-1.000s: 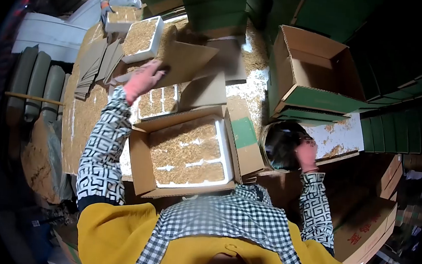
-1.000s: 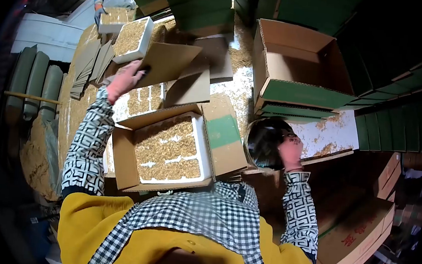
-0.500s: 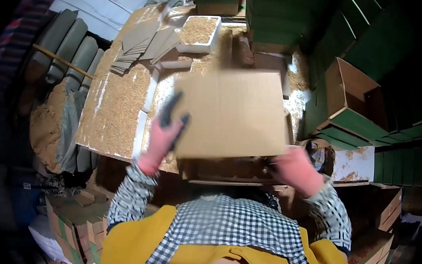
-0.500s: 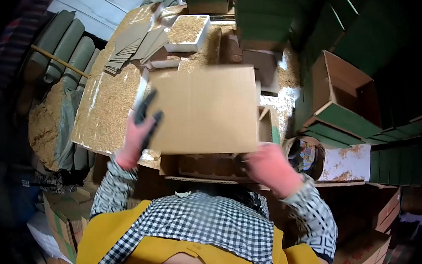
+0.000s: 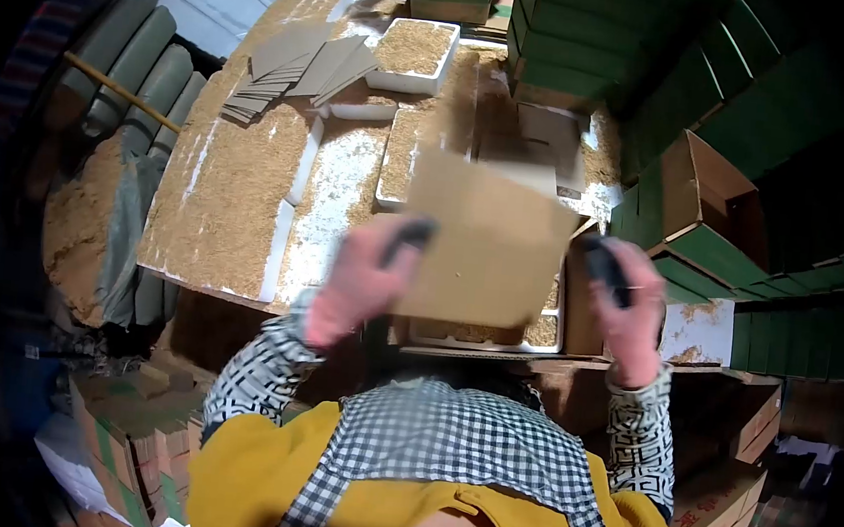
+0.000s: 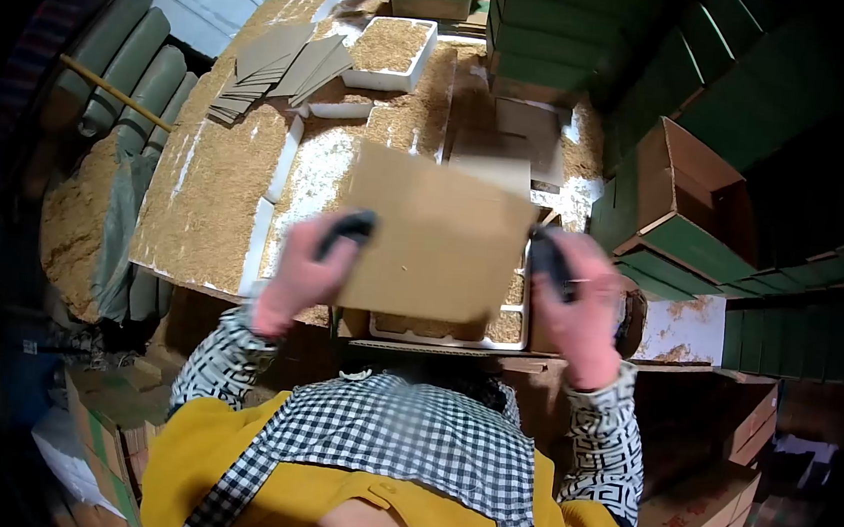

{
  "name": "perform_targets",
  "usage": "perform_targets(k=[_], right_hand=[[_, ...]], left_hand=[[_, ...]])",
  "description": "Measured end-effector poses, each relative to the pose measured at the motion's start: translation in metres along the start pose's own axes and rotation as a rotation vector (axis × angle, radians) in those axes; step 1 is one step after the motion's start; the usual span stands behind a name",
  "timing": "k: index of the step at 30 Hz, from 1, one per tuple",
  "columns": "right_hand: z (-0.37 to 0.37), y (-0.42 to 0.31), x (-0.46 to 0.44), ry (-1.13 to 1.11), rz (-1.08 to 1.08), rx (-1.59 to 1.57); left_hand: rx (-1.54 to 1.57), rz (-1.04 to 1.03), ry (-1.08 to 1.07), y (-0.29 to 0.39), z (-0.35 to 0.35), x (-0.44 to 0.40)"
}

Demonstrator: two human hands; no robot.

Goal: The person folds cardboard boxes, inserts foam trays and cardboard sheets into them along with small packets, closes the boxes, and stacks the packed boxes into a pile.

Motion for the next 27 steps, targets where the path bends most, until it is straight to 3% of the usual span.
perform_targets(k=[1, 2, 4, 5, 6, 9, 13, 21, 23, 24, 27], right_hand=[[0.013, 0.010, -0.002, 0.105, -0.190, -0.140], [0.009, 0.023, -0.002, 0.031, -0.174, 0.022], [-0.012, 0.017, -0.012, -0.253, -0.212, 0.163], [-0.046, 0.044, -0.010, -0.401, -0.001, 0.233], [-0.066, 0.044, -0.007, -0.545, 0.165, 0.455], [-0.117, 0.062, 0.002, -0.802, 0.065, 0.694], [-0.108, 0.063, 0.009, -0.832, -0.020, 0.760], [-0.046, 0.042, 0.009, -0.554, 0.028, 0.502], [0.009, 0.033, 0.012, -0.443, -0.103, 0.332], [0.040, 0.034, 0.023, -0.228, -0.299, 0.126], [0.099, 0.136, 0.081, 0.218, -0.605, -0.149]], left_hand=[[0.164, 0.054, 0.147, 0.001, 0.029, 0.003], [0.356, 0.108, 0.380, -0.005, 0.051, 0.008], [0.263, 0.145, 0.589, -0.020, 0.088, 0.016], [0.282, 0.209, 0.668, -0.011, 0.090, 0.015], [0.311, 0.179, 0.672, -0.011, 0.087, 0.014], [0.308, 0.074, 0.658, -0.007, 0.071, 0.011], [0.343, 0.169, 0.587, 0.002, 0.047, 0.009], [0.377, 0.201, 0.652, 0.017, 0.039, 0.019], [0.496, 0.239, 0.601, 0.021, 0.031, 0.019], [0.529, 0.241, 0.552, 0.018, 0.022, 0.020], [0.468, 0.243, 0.355, 0.019, -0.014, 0.017]])
Point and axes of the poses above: each hand's wrist, its own x-axis away from the middle knuckle, its own z-axis out of the back of the hand, y = z × x, the point moved 3 cm from there along -x, towards the middle knuckle, and after that the axes turned 3 degrees about -y, right-handed, at the moved point
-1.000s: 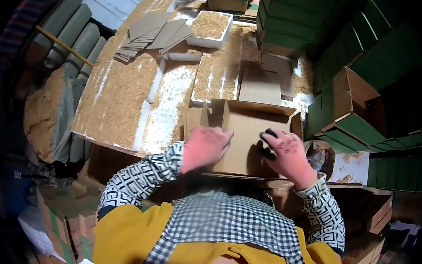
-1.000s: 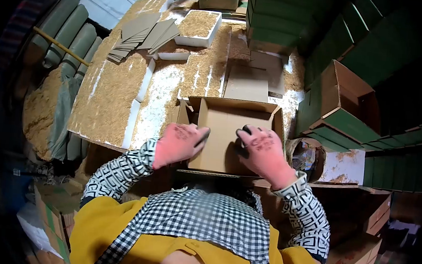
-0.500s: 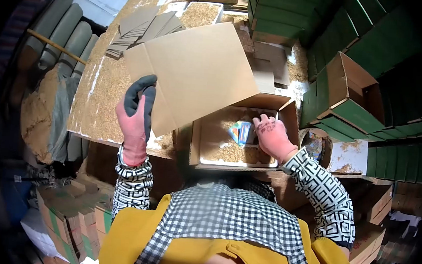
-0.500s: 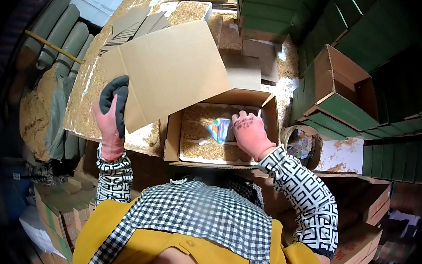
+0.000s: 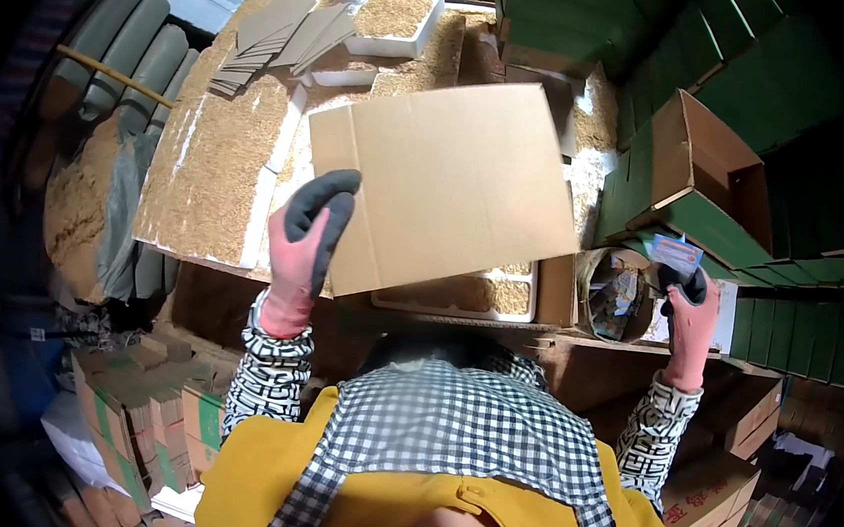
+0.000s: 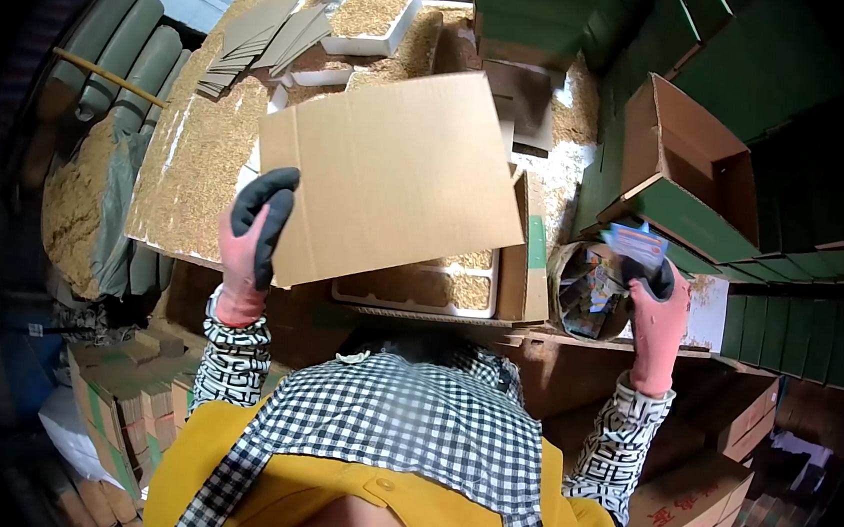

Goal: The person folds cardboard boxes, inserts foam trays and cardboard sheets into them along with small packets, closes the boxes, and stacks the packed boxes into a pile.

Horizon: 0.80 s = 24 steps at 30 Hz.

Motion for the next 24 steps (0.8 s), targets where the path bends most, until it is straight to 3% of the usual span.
perform_targets(k=[2, 4, 6, 7, 8, 9, 10, 12, 13, 14, 15, 18, 20, 24], right_hand=[[0.008, 0.085, -0.019, -0.063, -0.114, 0.337], [-0.008, 0.137, -0.023, -0.387, -0.355, 0.776], [-0.017, 0.131, -0.022, -0.229, -0.230, 1.023], [-0.024, 0.066, -0.013, -0.030, -0.205, 0.959], [-0.028, 0.044, -0.018, 0.154, 0.229, 0.490], [-0.041, -0.028, -0.003, 0.088, 0.308, 0.256], [-0.061, -0.061, -0.003, -0.093, 0.380, 0.123], [-0.130, -0.107, -0.003, -0.579, 0.560, 0.327], [-0.171, -0.107, 0.000, -0.576, 0.766, 0.629], [-0.207, -0.098, -0.006, -0.780, 0.783, 0.806], [-0.233, -0.101, -0.009, -0.962, 0.647, 1.010], [-0.271, -0.065, -0.023, -0.932, 0.700, 1.004], [-0.268, -0.067, -0.028, -0.826, 0.723, 0.945], [-0.243, -0.073, -0.020, -0.863, 0.748, 0.951]], left_hand=[[-0.041, 0.011, 0.052, -0.004, -0.009, -0.002], [0.026, 0.014, 0.157, 0.006, -0.005, -0.006], [0.066, -0.052, 0.256, 0.010, 0.006, -0.010], [0.047, -0.074, 0.277, 0.012, 0.011, -0.009], [0.026, -0.095, 0.293, 0.015, 0.015, -0.008], [-0.157, -0.228, 0.262, 0.017, 0.018, -0.005], [-0.117, -0.204, 0.287, 0.015, 0.019, -0.003], [-0.018, -0.166, 0.351, 0.009, 0.015, 0.000], [-0.019, -0.168, 0.332, 0.005, 0.016, 0.002], [-0.020, -0.170, 0.312, 0.000, 0.017, 0.005], [-0.021, -0.172, 0.292, -0.004, 0.018, 0.008], [0.102, -0.062, 0.328, -0.006, 0.026, 0.011], [0.143, -0.021, 0.359, -0.008, 0.033, 0.013], [0.132, -0.021, 0.357, -0.016, 0.044, 0.012]])
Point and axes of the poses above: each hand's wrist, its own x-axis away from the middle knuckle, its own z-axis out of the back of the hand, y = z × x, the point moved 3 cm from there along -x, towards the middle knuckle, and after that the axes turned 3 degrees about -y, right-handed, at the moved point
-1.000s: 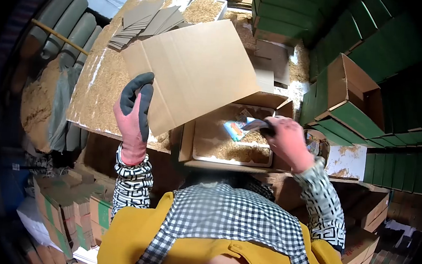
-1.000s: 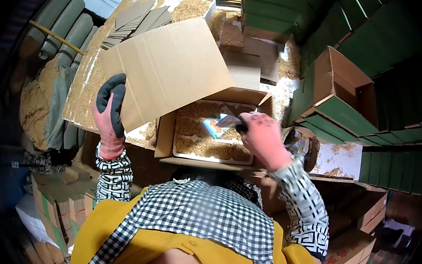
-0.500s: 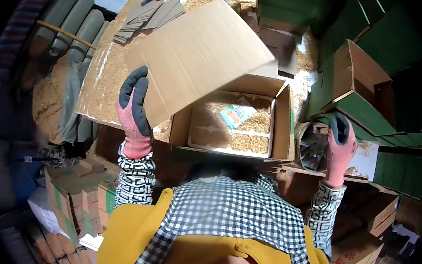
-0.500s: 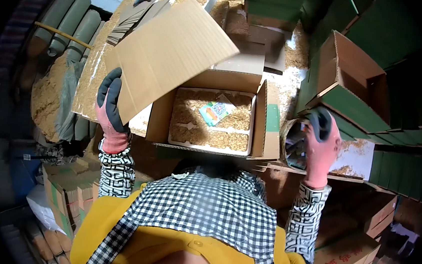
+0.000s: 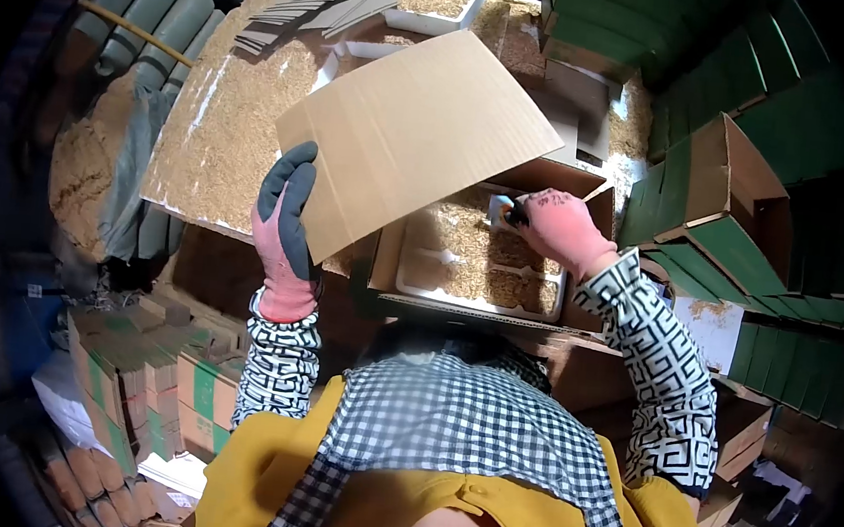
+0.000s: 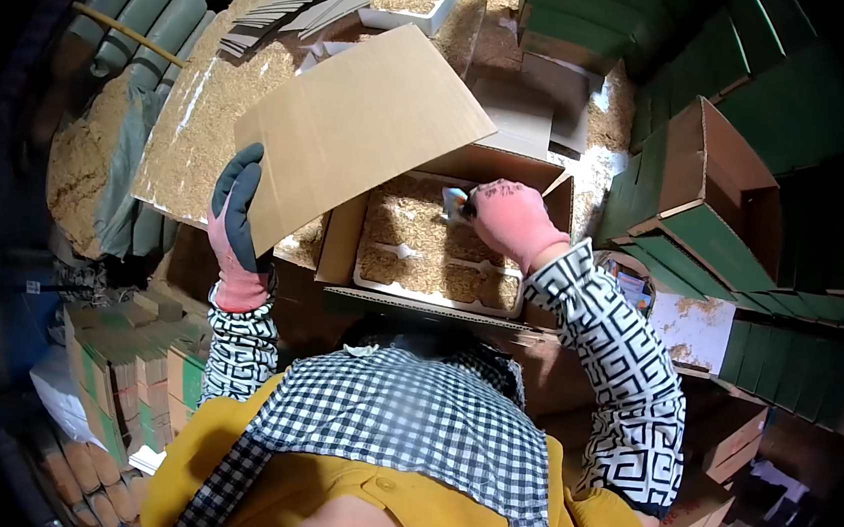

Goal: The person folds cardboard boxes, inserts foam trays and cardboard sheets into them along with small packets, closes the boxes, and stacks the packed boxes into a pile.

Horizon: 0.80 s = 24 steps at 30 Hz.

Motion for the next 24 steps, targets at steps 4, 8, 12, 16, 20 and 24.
perform_targets(k=[4, 8, 12, 16, 20, 24], right_hand=[[-0.001, -0.002, 0.022, -0.040, -0.055, 0.102], [0.027, -0.015, 0.065, 0.204, 0.077, 0.067], [0.019, -0.020, 0.071, 0.195, 0.074, 0.059], [0.023, -0.015, 0.067, 0.174, 0.020, 0.006], [0.022, -0.002, 0.071, 0.163, -0.063, -0.200], [0.023, -0.008, 0.075, 0.366, 0.099, -0.342]], left_hand=[[0.018, -0.013, -0.058, 0.004, -0.009, -0.006], [0.150, 0.057, -0.121, 0.006, -0.032, -0.011], [0.261, 0.074, -0.173, 0.009, -0.058, -0.012], [0.170, 0.052, -0.243, 0.011, -0.069, -0.011], [0.156, 0.056, -0.204, 0.010, -0.067, -0.009], [0.142, 0.056, -0.171, 0.011, -0.060, -0.006]])
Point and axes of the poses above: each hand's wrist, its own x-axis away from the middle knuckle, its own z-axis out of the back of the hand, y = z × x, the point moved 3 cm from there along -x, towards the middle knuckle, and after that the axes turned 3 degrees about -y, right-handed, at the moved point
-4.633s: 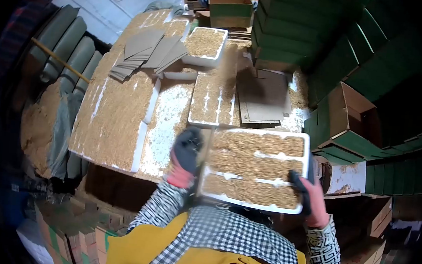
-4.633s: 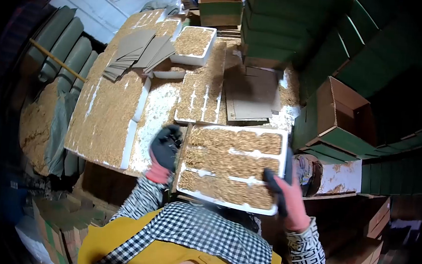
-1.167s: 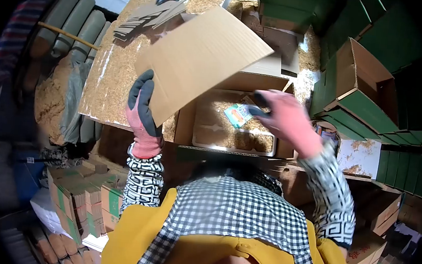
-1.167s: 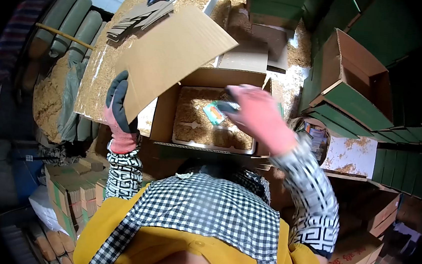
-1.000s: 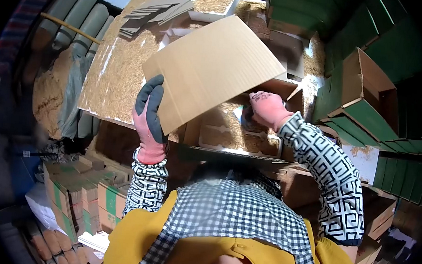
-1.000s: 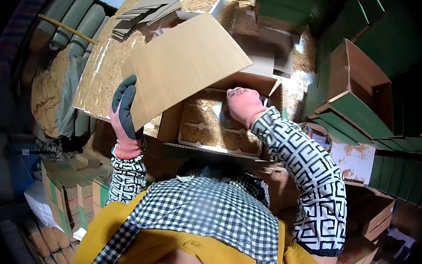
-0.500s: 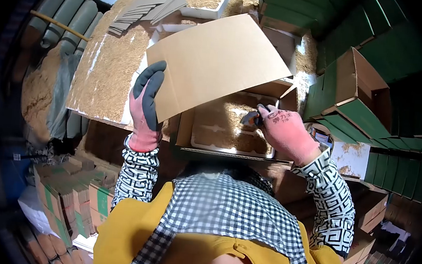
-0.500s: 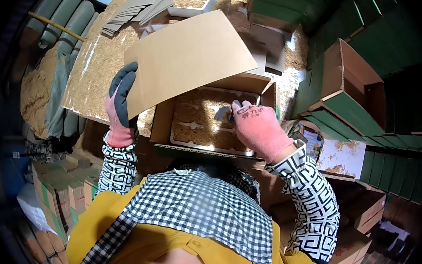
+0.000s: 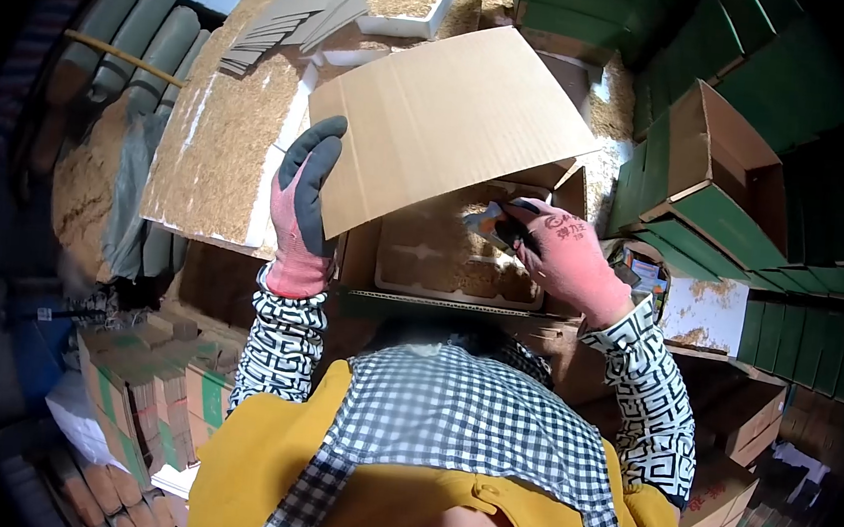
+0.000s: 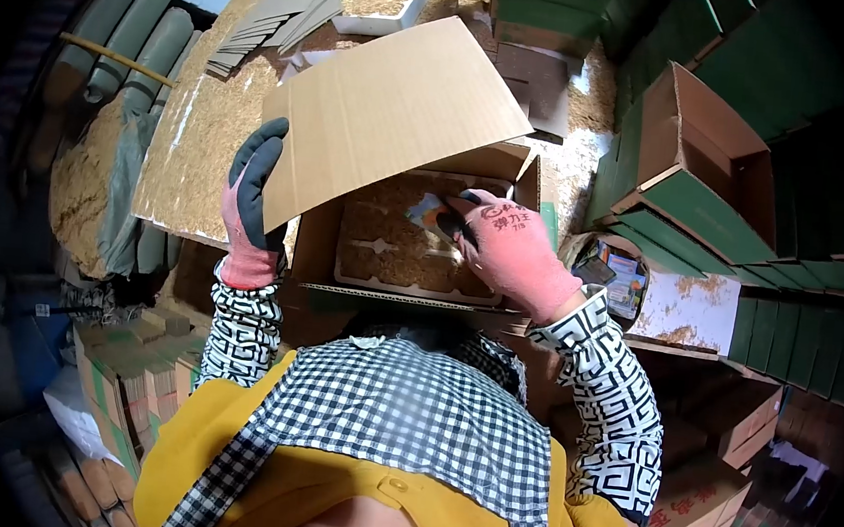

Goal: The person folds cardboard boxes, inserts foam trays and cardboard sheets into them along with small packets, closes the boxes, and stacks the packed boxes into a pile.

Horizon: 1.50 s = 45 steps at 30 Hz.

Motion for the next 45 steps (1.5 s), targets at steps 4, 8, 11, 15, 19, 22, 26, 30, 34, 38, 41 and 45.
perform_targets(k=[4, 8, 11, 15, 19, 22, 26, 30, 34, 38, 41, 45], right_hand=[[0.000, 0.000, -0.005, -0.203, -0.427, -0.409], [0.007, -0.006, -0.012, -0.158, -0.363, -0.719], [-0.004, 0.002, -0.014, -0.284, -0.485, -0.715], [-0.029, 0.016, -0.022, -0.287, -0.307, -0.758], [-0.003, -0.001, -0.020, -0.132, -0.489, -0.811], [0.034, -0.001, 0.004, 0.211, -0.296, -0.895], [0.096, 0.064, 0.100, 0.629, -0.369, -0.819], [0.019, 0.166, 0.199, 0.712, -0.934, -0.148], [-0.043, 0.206, 0.230, 0.239, -1.017, 0.194], [0.030, 0.131, 0.182, 0.810, -0.799, -0.153], [0.078, 0.034, 0.099, 0.619, -0.301, -0.174], [0.030, -0.011, 0.012, 0.029, -0.063, 0.080]], left_hand=[[0.006, -0.014, -0.008, 0.003, 0.005, 0.006], [-0.010, -0.047, 0.001, 0.009, 0.011, 0.010], [-0.066, -0.072, 0.013, 0.011, 0.020, 0.011], [-0.033, -0.052, 0.034, 0.007, 0.030, 0.012], [-0.006, -0.041, 0.027, 0.005, 0.037, 0.013], [-0.194, -0.130, -0.082, -0.006, 0.045, 0.010], [-0.243, 0.164, -0.190, -0.009, 0.000, 0.010], [-0.722, -0.075, -0.672, -0.031, -0.032, 0.023], [-1.425, -0.197, -0.926, -0.035, -0.045, 0.013], [-1.679, -0.253, -1.244, -0.054, -0.052, 0.003], [-1.826, -0.122, -1.382, -0.022, -0.071, -0.008], [-1.681, -0.069, -1.300, 0.012, -0.069, -0.009]])
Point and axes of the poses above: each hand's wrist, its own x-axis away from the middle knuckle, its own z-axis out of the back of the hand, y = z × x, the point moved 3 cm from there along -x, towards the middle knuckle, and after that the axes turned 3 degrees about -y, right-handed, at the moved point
